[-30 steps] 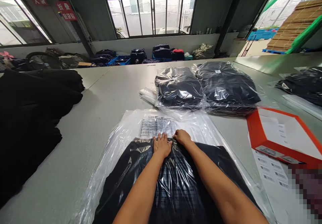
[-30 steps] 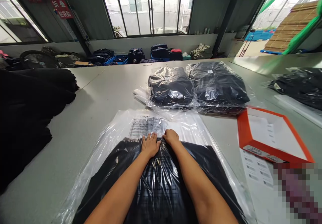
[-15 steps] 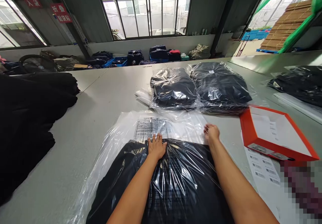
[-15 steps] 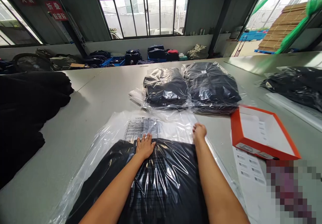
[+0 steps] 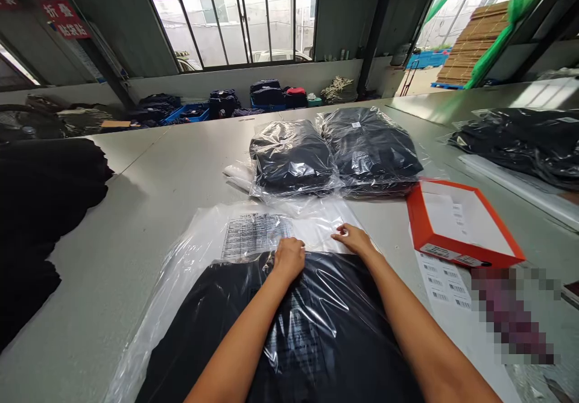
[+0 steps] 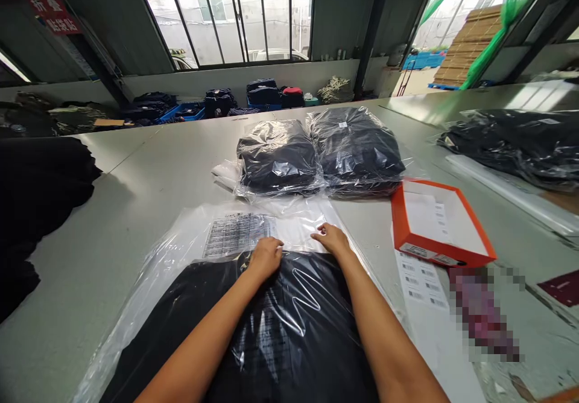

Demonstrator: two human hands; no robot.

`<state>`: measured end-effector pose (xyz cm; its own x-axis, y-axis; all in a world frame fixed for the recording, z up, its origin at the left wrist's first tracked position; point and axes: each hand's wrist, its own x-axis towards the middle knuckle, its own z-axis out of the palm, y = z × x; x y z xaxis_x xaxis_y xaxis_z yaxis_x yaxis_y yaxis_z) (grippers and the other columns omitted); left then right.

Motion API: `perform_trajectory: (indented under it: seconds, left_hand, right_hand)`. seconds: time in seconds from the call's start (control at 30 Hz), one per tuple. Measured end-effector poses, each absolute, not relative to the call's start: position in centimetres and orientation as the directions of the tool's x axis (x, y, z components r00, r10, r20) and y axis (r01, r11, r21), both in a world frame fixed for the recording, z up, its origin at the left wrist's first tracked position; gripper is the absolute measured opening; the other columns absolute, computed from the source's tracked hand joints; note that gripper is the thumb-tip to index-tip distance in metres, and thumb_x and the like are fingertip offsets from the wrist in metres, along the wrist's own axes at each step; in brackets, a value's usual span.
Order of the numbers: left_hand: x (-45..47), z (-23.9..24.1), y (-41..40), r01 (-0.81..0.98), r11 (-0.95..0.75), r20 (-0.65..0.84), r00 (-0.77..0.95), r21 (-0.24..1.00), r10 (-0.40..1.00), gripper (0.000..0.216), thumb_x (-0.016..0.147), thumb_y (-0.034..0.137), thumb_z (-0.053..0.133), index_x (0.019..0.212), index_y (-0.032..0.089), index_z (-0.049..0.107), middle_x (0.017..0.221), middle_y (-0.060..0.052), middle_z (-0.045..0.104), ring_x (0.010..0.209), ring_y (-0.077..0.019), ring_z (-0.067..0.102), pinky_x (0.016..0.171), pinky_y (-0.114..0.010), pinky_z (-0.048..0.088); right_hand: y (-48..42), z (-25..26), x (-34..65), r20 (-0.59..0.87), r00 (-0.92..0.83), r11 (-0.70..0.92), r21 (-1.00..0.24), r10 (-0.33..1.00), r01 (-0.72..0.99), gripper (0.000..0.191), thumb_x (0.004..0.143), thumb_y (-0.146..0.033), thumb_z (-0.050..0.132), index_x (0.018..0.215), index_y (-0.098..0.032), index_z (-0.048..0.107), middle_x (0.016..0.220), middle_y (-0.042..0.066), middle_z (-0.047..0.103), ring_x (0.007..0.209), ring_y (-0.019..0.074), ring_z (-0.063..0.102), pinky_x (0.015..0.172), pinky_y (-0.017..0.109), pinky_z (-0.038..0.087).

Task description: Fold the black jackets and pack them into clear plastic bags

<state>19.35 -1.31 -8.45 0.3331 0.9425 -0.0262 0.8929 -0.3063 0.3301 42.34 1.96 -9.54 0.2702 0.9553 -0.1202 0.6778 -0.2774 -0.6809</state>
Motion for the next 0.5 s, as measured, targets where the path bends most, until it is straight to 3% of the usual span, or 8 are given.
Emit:
perform_trajectory:
  seconds: [0.07,0.13,0.23,0.37,0.5]
  left_hand:
    - [21.1,-9.4,-1.5,0.875,-0.351,-0.139,0.414,0.333,0.9,0.043,0.091,0.04,0.031,0.122,0.023,0.055,0.125,-0.007,0.057,0.121,-0.0234,0.045,0.111,-0.049,0.018]
    - [22.2,-10.7,-1.7,0.909,-0.304,-0.229,0.372,0.285,0.9,0.057,0.09,0.051,0.025,0.137,0.022,0.039,0.142,-0.009,0.04,0.133,-0.0274,0.029,0.11,-0.056,0.013]
    - [22.7,-12.4,-1.8,0.951,-0.22,-0.277,0.276,0.217,0.92,0.068,0.088,0.057,0.018,0.145,0.021,0.02,0.152,-0.009,0.018,0.14,-0.0275,0.012,0.11,-0.056,0.01]
    - [22.5,-13.3,-1.7,0.962,-0.178,-0.263,0.23,0.206,0.937,0.075,0.087,0.061,0.017,0.147,0.017,0.011,0.152,-0.012,0.014,0.14,-0.0279,0.008,0.111,-0.054,0.008]
    - [22.5,-13.6,-1.7,0.963,-0.166,-0.244,0.216,0.212,0.945,0.075,0.087,0.06,0.018,0.147,0.015,0.011,0.153,-0.012,0.011,0.14,-0.0275,0.005,0.111,-0.054,0.007]
  right_hand:
    - [2.0,-10.0,41.6,-0.2,0.225,-0.301,-0.613,0.954,0.731,0.019,0.057,-0.036,0.072,0.069,-0.023,0.065,0.072,0.001,0.064,0.075,0.0203,0.059,0.066,0.028,0.037]
    - [2.1,-10.4,41.2,-0.244,0.212,-0.321,-0.64,0.946,0.698,0.01,0.057,-0.028,0.071,0.059,-0.022,0.063,0.06,0.001,0.062,0.068,0.0197,0.058,0.063,0.028,0.037]
    - [2.3,-11.0,41.6,-0.227,0.236,-0.326,-0.721,0.945,0.612,0.018,0.06,-0.021,0.067,0.046,-0.021,0.057,0.047,-0.001,0.056,0.056,0.0165,0.053,0.06,0.028,0.036]
    - [2.4,-10.7,44.0,-0.102,0.422,-0.306,-0.838,0.901,0.452,0.018,0.067,-0.024,0.061,0.05,-0.021,0.055,0.052,0.0,0.058,0.056,0.015,0.051,0.062,0.029,0.037]
    - [2.7,-8.7,48.1,0.02,0.683,-0.185,-0.956,0.73,0.226,0.012,0.072,-0.031,0.049,0.066,-0.021,0.047,0.066,0.001,0.058,0.063,0.0124,0.052,0.064,0.027,0.041]
